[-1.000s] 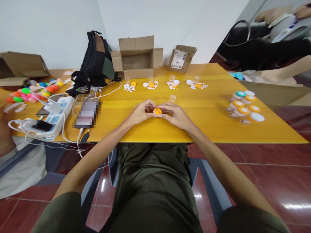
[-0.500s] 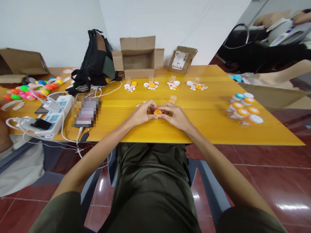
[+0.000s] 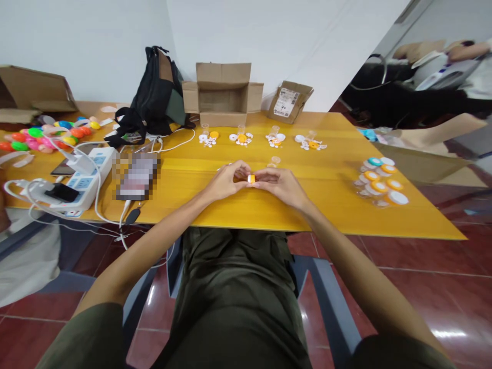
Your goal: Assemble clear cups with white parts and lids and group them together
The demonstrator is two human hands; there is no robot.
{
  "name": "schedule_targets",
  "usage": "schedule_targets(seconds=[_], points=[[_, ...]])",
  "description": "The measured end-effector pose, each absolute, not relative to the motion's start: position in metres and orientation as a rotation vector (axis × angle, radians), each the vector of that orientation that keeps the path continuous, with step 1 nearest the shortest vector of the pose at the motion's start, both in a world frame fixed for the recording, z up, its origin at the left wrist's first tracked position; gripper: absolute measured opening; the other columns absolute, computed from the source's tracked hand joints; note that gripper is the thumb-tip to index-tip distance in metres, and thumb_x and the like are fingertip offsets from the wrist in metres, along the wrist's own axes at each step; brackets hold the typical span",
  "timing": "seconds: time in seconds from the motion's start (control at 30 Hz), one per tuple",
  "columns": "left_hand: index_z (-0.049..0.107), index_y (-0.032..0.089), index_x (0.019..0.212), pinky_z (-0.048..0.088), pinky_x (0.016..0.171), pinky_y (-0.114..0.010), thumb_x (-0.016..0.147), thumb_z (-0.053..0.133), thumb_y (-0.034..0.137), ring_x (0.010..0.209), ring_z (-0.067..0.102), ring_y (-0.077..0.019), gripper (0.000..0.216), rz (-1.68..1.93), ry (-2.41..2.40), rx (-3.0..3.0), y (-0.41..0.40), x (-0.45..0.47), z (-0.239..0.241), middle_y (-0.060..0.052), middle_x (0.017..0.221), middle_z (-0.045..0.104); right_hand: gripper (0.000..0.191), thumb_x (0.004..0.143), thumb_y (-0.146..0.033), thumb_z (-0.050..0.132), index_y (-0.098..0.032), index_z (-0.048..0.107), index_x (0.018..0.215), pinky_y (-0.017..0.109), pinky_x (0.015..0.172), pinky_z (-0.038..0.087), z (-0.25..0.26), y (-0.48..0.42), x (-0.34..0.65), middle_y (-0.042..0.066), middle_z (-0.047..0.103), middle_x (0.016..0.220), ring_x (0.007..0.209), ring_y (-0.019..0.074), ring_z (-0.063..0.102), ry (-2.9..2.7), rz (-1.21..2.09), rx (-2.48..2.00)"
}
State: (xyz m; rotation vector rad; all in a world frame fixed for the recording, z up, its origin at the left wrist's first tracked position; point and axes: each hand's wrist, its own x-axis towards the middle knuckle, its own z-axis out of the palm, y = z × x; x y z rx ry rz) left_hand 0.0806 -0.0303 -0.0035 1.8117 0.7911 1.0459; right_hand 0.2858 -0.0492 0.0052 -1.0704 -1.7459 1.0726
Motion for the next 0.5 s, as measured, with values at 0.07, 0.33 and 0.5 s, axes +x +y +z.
schedule_targets(seconds=[0.07, 0.33, 0.5], points=[[0.064, 0.019, 0.089, 0.056, 0.082, -0.032, 0.073, 0.083, 0.028, 0.080, 0.068, -0.0161, 0.026, 1.041, 0.788, 1.785, -0.030, 0.081, -0.004, -0.003, 0.087, 0.073, 0.044, 0.063, -0.059, 0.088, -0.022, 0.078, 0.084, 0.046, 0.086, 0.063, 0.004, -0.048, 0.286, 0.007, 0.081, 0.091, 0.085, 0.0266, 0.077, -1.710, 1.094, -1.071], [0.069, 0.018, 0.084, 0.056, 0.079, -0.031, 0.072, 0.082, 0.027, 0.077, 0.070, -0.0158, 0.020, 0.990, 0.792, 1.647, -0.025, 0.081, -0.006, -0.002, 0.085, 0.074, 0.043, 0.064, -0.058, 0.088, -0.022, 0.080, 0.086, 0.047, 0.088, 0.062, 0.007, -0.042, 0.287, 0.007, 0.081, 0.090, 0.086, 0.0266, 0.077, -1.735, 1.102, -1.049], [0.071, 0.017, 0.084, 0.056, 0.083, -0.035, 0.069, 0.083, 0.027, 0.078, 0.070, -0.0161, 0.022, 1.000, 0.773, 1.574, -0.020, 0.079, -0.005, -0.002, 0.086, 0.074, 0.040, 0.066, -0.056, 0.088, -0.022, 0.080, 0.086, 0.047, 0.088, 0.062, 0.010, -0.039, 0.284, 0.007, 0.081, 0.090, 0.086, 0.0273, 0.077, -1.791, 1.055, -1.048]])
